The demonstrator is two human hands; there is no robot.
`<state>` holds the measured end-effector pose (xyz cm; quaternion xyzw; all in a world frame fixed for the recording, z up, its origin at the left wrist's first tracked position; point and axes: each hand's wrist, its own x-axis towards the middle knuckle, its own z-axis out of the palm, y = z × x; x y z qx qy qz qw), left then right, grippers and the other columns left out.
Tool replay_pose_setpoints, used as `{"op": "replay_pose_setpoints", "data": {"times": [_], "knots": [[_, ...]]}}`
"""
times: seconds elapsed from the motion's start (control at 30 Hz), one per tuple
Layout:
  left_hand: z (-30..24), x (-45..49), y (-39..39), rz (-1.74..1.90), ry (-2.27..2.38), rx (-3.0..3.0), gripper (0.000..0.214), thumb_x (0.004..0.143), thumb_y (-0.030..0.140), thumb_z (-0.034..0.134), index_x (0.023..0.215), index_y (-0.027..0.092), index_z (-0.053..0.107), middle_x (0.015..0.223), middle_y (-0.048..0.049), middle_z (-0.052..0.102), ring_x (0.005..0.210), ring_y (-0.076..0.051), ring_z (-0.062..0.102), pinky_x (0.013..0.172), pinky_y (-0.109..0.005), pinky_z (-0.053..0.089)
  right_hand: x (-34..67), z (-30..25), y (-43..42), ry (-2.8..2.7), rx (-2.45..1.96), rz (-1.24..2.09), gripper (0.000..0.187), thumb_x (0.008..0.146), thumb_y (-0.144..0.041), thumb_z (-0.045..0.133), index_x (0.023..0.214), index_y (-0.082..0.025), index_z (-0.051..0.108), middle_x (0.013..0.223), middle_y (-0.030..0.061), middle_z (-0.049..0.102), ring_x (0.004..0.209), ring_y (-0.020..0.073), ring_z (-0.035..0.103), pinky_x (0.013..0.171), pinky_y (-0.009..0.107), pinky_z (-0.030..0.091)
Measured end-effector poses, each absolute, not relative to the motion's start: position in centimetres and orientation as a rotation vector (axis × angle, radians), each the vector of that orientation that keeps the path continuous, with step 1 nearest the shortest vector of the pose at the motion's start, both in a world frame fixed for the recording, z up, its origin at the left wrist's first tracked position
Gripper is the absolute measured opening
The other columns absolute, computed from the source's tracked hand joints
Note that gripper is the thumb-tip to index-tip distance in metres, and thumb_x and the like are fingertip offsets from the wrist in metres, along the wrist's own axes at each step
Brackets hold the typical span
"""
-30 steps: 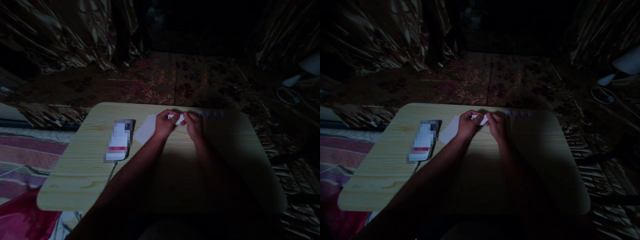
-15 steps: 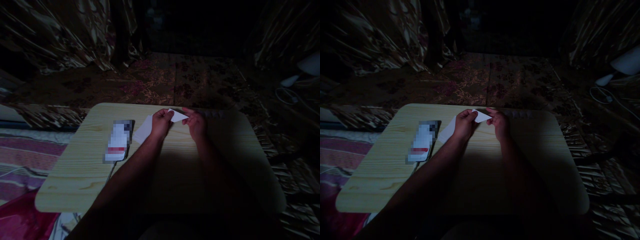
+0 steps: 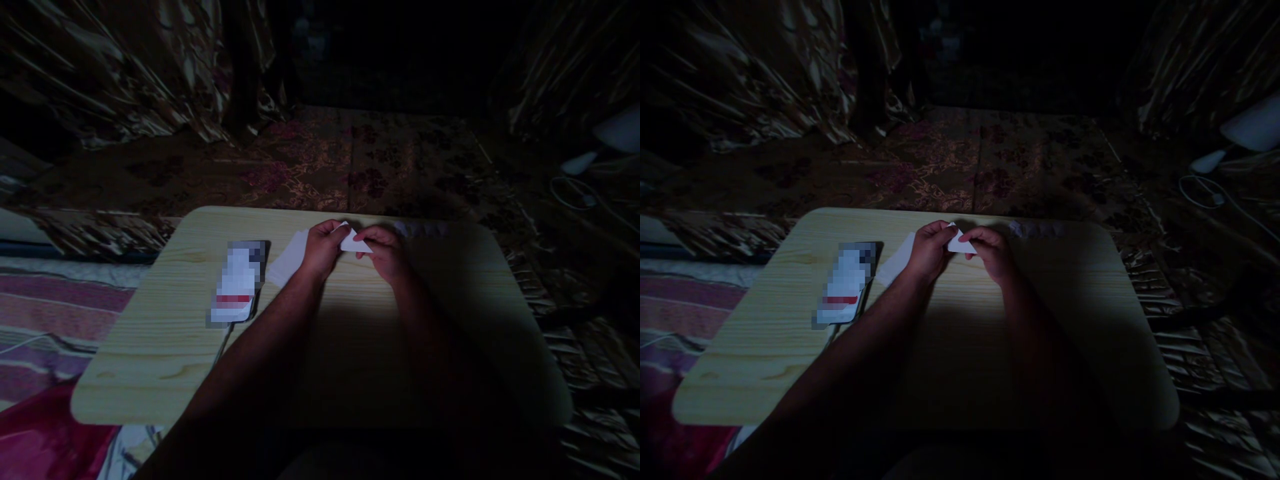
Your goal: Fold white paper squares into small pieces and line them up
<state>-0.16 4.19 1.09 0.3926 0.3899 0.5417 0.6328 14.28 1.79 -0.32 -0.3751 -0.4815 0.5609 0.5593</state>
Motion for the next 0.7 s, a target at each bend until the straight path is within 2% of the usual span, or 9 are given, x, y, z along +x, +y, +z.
{"op": "replay_pose_setpoints", "data": {"times": [0.2, 0.37, 0.53, 0.7], "knots": [[0.99, -0.2, 4.19, 1.239, 0.91, 0.927, 0.021, 0.065, 0.03, 0.077, 0.065, 0.015, 0.063, 0.058, 0.0013, 0.059, 0.05, -0.009, 0.05, 0.05, -0.023, 0.039, 14.38, -0.32, 1.74, -1.181, -0.843, 1.319, 0.013, 0.071, -0.028, 0.069, 0.083, -0.022, 0.071, 0.069, -0.0016, 0.064, 0.061, 0.0124, 0.057, 0.06, 0.027, 0.046], [0.88, -0.21, 4.07, 1.242, 0.93, 0.975, 0.021, 0.064, 0.031, 0.079, 0.065, 0.016, 0.064, 0.055, 0.0024, 0.058, 0.047, -0.008, 0.047, 0.047, -0.023, 0.034, 14.34, -0.24, 1.7, -1.192, -0.886, 1.316, 0.018, 0.078, -0.037, 0.067, 0.084, -0.021, 0.069, 0.066, -0.0021, 0.061, 0.059, 0.0121, 0.055, 0.061, 0.028, 0.047], [0.86, -0.18, 4.0, 1.243, 0.921, 0.969, 0.02, 0.064, 0.029, 0.079, 0.066, 0.016, 0.065, 0.057, 0.0023, 0.06, 0.049, -0.008, 0.049, 0.049, -0.023, 0.037, 14.28, -0.78, 1.91, -1.209, -0.868, 1.275, 0.023, 0.078, -0.043, 0.072, 0.081, -0.021, 0.063, 0.065, -0.0042, 0.058, 0.057, 0.0107, 0.054, 0.058, 0.027, 0.048], [0.95, -0.05, 3.95, 1.244, 0.915, 0.949, 0.019, 0.064, 0.03, 0.078, 0.067, 0.016, 0.066, 0.057, 0.0022, 0.061, 0.048, -0.008, 0.049, 0.049, -0.023, 0.038, 14.08, -0.8, 1.91, -1.204, -0.935, 1.24, 0.031, 0.081, -0.05, 0.069, 0.081, -0.022, 0.057, 0.06, -0.007, 0.052, 0.051, 0.0084, 0.049, 0.052, 0.024, 0.044]]}}
